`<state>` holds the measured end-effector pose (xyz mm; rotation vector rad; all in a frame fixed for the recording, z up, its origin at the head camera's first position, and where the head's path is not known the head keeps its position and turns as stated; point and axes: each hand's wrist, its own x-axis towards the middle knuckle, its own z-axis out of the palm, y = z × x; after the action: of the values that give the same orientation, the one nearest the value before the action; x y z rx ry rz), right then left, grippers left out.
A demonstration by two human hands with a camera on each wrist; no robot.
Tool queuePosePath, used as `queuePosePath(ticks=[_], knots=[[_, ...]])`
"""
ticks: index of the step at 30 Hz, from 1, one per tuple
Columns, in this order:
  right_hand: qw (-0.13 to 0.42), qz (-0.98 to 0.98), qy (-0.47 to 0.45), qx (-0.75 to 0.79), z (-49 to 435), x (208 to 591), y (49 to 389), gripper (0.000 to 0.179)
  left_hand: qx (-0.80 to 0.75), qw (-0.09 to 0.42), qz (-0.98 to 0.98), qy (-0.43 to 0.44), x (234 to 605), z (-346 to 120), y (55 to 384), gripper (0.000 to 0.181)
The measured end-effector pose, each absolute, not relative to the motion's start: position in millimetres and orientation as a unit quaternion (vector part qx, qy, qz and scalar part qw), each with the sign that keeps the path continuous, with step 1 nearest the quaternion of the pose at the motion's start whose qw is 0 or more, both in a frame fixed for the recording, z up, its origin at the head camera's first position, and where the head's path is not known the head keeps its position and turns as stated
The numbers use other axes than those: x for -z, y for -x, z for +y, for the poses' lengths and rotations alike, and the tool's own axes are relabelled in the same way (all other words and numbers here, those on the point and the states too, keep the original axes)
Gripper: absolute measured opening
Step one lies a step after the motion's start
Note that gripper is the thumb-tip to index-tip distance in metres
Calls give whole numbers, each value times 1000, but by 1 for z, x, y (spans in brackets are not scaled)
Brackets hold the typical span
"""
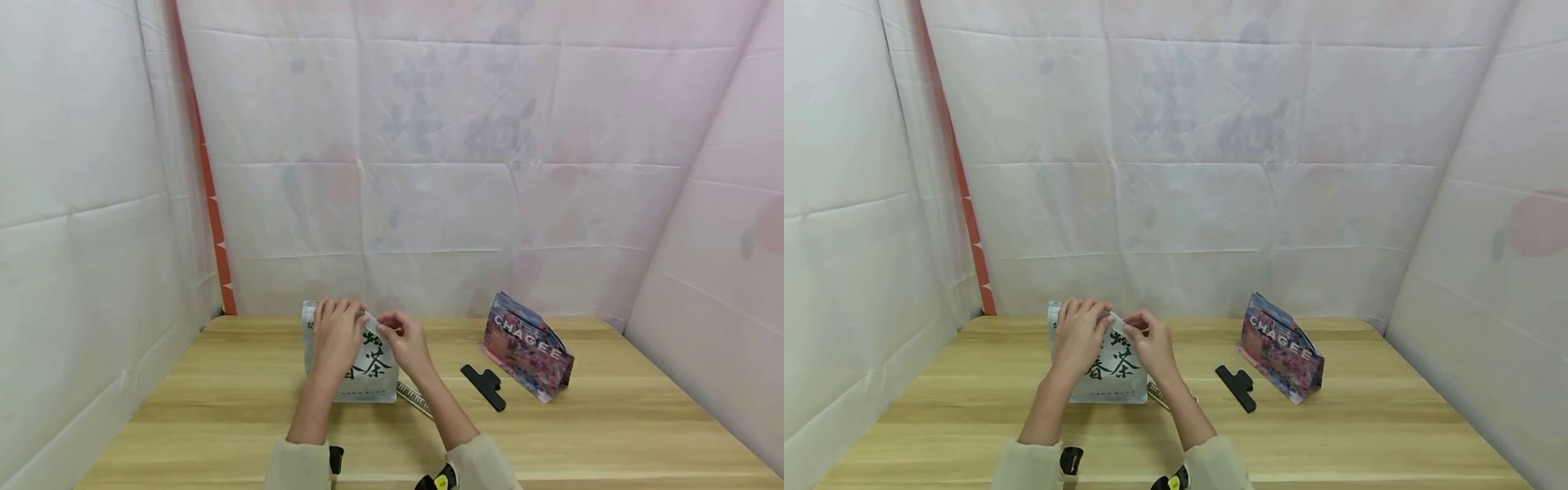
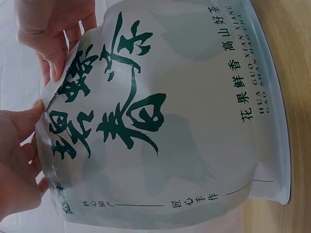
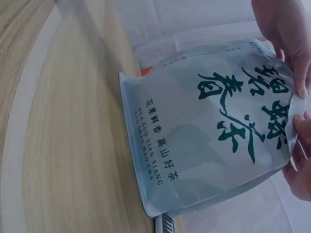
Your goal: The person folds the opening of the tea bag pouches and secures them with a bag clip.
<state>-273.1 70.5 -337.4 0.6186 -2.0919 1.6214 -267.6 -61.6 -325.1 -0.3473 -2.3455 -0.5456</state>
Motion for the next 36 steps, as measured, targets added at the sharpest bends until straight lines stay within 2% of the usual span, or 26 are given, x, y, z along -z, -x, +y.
queuePosePath(ticks=[5, 9, 16, 22, 27, 31, 36], knots=[[176, -754, -217, -594, 78, 355, 291, 12, 201, 343, -908, 133, 325, -62, 268, 16], [149, -765, -241, -579, 86, 355, 293, 16, 199, 345, -908, 129, 324, -62, 267, 16], [104, -798, -264, -531, 92, 328, 272, 17, 202, 345, -907, 133, 324, -62, 266, 15], [149, -801, -240, -528, 91, 355, 294, 12, 209, 332, -909, 138, 323, -64, 266, 16], [179, -800, -224, -527, 86, 359, 293, 6, 213, 311, -916, 138, 320, -66, 262, 17], [188, -801, -218, -525, 85, 359, 292, 6, 190, 306, -922, 138, 320, -68, 260, 24], [173, -805, -215, -525, 87, 357, 291, 7, 176, 327, -917, 144, 321, -69, 261, 26]])
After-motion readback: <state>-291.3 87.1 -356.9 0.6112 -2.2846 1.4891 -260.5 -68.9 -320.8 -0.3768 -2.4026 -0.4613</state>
